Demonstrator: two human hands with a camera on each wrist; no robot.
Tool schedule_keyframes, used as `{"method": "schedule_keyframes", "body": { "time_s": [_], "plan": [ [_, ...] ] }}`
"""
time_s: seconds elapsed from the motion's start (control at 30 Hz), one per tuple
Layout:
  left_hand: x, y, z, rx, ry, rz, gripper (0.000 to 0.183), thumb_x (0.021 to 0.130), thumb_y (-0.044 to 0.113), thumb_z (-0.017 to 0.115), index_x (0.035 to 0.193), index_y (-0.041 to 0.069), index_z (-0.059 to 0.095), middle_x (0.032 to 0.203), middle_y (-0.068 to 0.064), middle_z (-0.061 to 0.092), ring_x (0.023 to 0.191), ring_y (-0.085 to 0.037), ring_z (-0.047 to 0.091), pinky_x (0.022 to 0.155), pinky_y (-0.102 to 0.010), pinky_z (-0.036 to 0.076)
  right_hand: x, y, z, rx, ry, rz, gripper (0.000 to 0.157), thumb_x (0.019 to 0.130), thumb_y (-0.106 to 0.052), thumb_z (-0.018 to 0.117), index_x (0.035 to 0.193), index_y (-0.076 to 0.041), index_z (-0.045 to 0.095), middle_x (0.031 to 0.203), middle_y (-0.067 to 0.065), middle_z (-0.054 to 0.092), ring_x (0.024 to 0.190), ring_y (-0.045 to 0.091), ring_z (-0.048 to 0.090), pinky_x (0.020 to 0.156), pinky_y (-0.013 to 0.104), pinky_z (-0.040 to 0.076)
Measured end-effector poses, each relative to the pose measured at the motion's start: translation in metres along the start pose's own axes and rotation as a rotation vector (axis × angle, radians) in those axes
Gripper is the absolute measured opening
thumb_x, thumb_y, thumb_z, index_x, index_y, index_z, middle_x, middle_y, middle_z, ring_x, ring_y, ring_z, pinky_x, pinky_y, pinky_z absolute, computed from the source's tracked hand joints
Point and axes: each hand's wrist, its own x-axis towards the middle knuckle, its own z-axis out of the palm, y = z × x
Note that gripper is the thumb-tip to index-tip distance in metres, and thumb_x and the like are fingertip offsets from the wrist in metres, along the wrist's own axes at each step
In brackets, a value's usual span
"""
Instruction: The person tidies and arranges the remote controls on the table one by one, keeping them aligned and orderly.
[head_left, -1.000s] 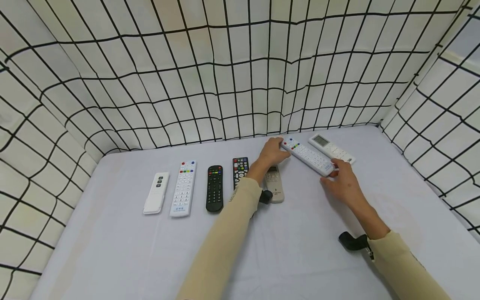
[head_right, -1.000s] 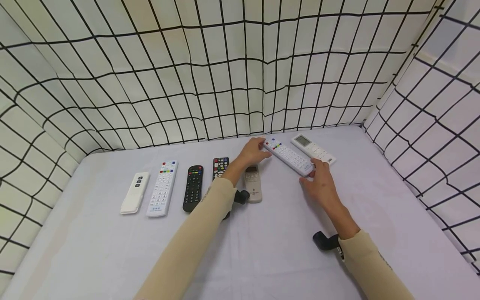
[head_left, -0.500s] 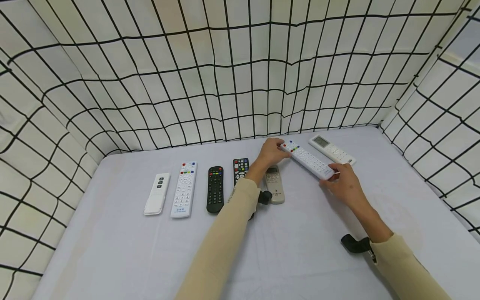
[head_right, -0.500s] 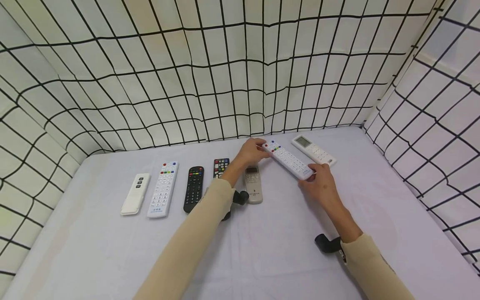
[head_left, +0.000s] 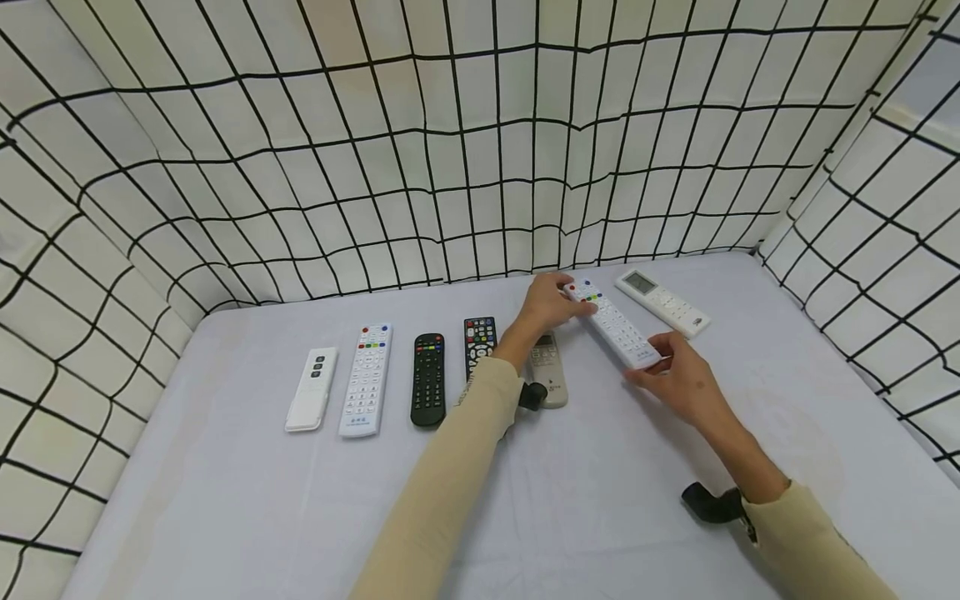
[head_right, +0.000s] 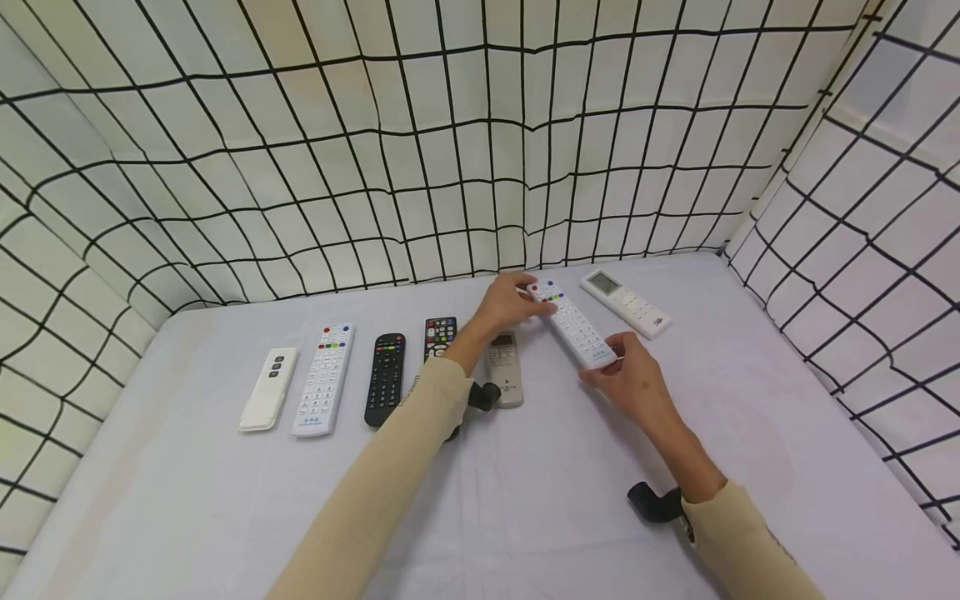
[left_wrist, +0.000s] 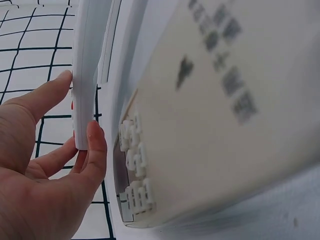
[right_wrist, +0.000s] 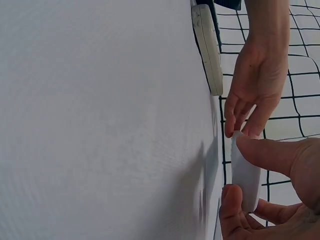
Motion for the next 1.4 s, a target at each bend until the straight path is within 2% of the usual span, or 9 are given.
{"method": "schedule_keyframes", "body": {
  "time_s": [0.37, 0.53, 0.63, 0.8, 0.97, 1.17, 1.4],
  "plan": [
    [-0.002, 0.000, -0.002, -0.016, -0.029, 0.001, 0.070, 0.083, 0.025, 0.090, 0.145, 0.009, 0.060, 0.123, -0.014, 0.070, 0.099, -0.020, 0.066, 0.077, -0.026, 0.052, -0.009, -0.007, 0.005, -0.008, -0.034, -0.012, 0.077, 0.093, -0.025, 0.079, 0.153, 0.002, 0.039, 0.135, 0.028, 0.058, 0.109, 0.033, 0.061, 0.075, 0.028, 0.051],
    [-0.004, 0.004, -0.004, -0.039, -0.082, -0.015, 0.071, 0.084, 0.021, 0.089, 0.147, 0.009, 0.058, 0.128, -0.015, 0.070, 0.110, -0.025, 0.068, 0.089, -0.033, 0.056, -0.013, -0.009, 0.008, -0.011, -0.034, -0.020, 0.077, 0.092, -0.024, 0.081, 0.152, 0.002, 0.040, 0.132, 0.027, 0.059, 0.109, 0.033, 0.061, 0.076, 0.028, 0.051],
    [-0.006, 0.006, -0.005, -0.018, -0.110, -0.021, 0.071, 0.084, 0.021, 0.089, 0.147, 0.010, 0.058, 0.130, -0.014, 0.069, 0.115, -0.027, 0.068, 0.097, -0.039, 0.057, -0.015, -0.009, 0.011, -0.018, -0.033, -0.025, 0.077, 0.091, -0.024, 0.082, 0.151, 0.003, 0.041, 0.131, 0.027, 0.058, 0.108, 0.033, 0.060, 0.076, 0.029, 0.050],
    [-0.007, 0.005, -0.007, 0.031, -0.163, -0.013, 0.070, 0.086, 0.023, 0.087, 0.148, 0.011, 0.057, 0.135, -0.013, 0.066, 0.119, -0.027, 0.065, 0.102, -0.041, 0.055, -0.019, -0.011, 0.014, -0.040, -0.031, -0.030, 0.077, 0.089, -0.024, 0.083, 0.149, 0.003, 0.042, 0.127, 0.026, 0.059, 0.105, 0.032, 0.060, 0.077, 0.029, 0.049],
    [-0.007, 0.005, -0.007, 0.061, -0.207, -0.002, 0.071, 0.086, 0.024, 0.087, 0.149, 0.010, 0.057, 0.134, -0.012, 0.066, 0.120, -0.025, 0.063, 0.103, -0.040, 0.053, -0.023, -0.012, 0.018, -0.054, -0.030, -0.021, 0.078, 0.088, -0.024, 0.084, 0.147, 0.005, 0.042, 0.121, 0.024, 0.060, 0.101, 0.030, 0.059, 0.076, 0.029, 0.049],
    [-0.009, 0.008, -0.005, 0.147, -0.231, 0.014, 0.071, 0.087, 0.025, 0.086, 0.150, 0.010, 0.056, 0.137, -0.010, 0.064, 0.122, -0.023, 0.060, 0.109, -0.039, 0.050, -0.028, -0.010, 0.021, -0.073, -0.030, -0.028, 0.082, 0.086, -0.025, 0.087, 0.146, 0.007, 0.041, 0.117, 0.026, 0.060, 0.098, 0.031, 0.059, 0.075, 0.031, 0.049],
    [-0.010, 0.008, -0.003, 0.215, -0.266, 0.047, 0.072, 0.088, 0.027, 0.085, 0.151, 0.011, 0.054, 0.141, -0.010, 0.062, 0.124, -0.022, 0.058, 0.113, -0.038, 0.048, -0.032, -0.008, 0.024, -0.082, -0.025, -0.037, 0.079, 0.084, -0.022, 0.087, 0.142, 0.010, 0.044, 0.114, 0.025, 0.062, 0.097, 0.030, 0.060, 0.075, 0.029, 0.049]
  ]
}}
